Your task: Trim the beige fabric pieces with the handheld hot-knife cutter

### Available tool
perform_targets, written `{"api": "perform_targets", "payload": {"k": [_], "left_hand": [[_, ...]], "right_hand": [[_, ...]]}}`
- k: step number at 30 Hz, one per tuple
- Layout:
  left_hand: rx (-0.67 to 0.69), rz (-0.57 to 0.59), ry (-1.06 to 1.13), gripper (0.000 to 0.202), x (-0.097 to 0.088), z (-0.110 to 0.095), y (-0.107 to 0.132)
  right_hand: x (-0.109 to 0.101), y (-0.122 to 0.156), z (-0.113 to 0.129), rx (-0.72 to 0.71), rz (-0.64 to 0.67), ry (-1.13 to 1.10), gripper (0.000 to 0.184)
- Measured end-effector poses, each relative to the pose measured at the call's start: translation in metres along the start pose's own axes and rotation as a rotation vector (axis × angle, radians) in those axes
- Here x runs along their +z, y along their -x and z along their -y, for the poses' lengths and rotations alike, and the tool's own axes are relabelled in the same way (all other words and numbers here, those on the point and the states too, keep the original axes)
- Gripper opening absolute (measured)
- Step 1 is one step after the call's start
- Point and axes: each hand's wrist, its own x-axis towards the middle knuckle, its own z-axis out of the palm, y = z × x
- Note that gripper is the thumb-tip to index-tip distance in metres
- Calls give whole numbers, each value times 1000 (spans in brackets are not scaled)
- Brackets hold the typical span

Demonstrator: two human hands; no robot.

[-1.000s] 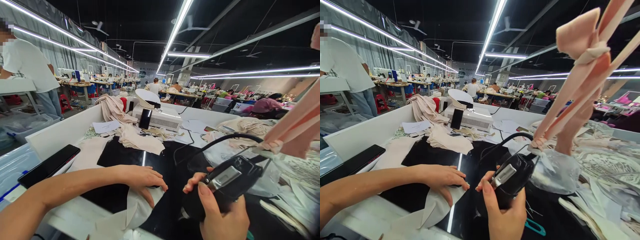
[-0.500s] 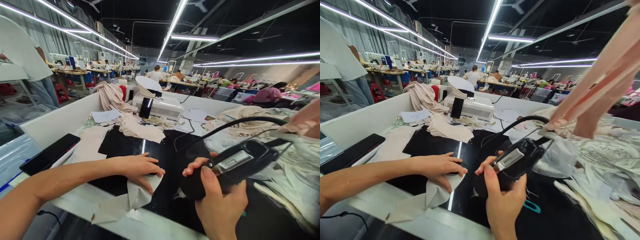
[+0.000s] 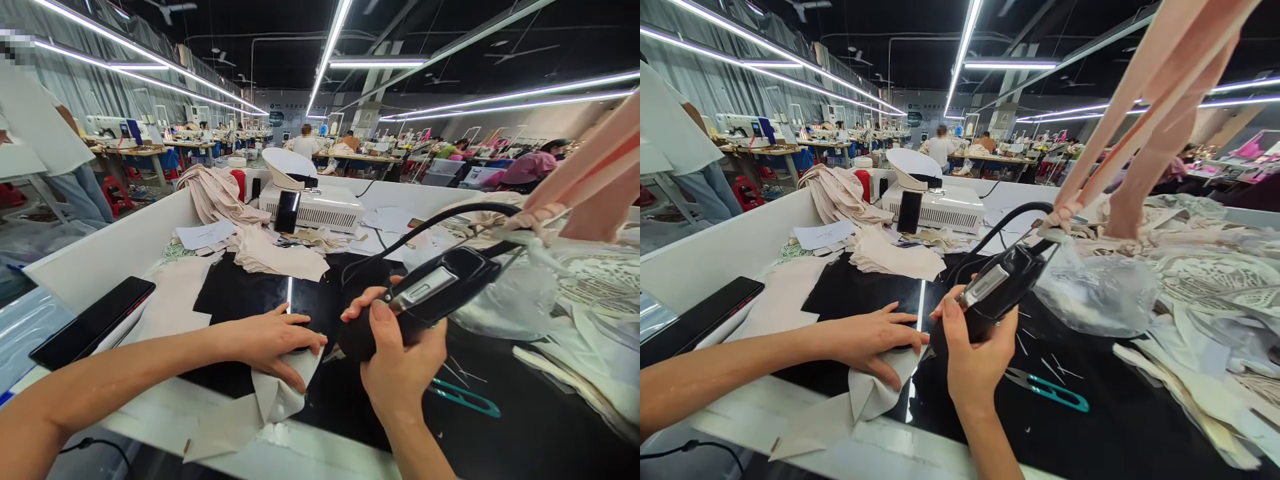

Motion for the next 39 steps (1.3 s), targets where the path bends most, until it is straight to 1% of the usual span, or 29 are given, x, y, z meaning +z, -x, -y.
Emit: {"api": "perform_targets", "payload": {"k": [6,13,19,23,26,30,33,39], "left_hand": [[13,-21,-28,40,1,0,-1],[19,-17,-60,36,-2,-2,-1],[33,-12,-137,33,-3,-3,-1],[38,-15,-160,40,-4,-3,-2],[25,1,-149,41,-7,-5,-2],[8,21,-115,38,-9,-8,-2],[-3,31,-116,35,-10,-9,-2],[-6,30,-107,37,-10,-9,-2]], "right_hand": [[4,2,-3,1,30,-14,44],[7,5,-3,-16,64,-22,34],[8,13,-2,19,59,-13,36],[10,16,0,31,74,-4,32],[10,13,3,21,73,-18,34],[8,7,5,-17,44,-59,40],[6,6,4,-15,47,-59,41],[6,8,4,-9,57,-54,42]]}}
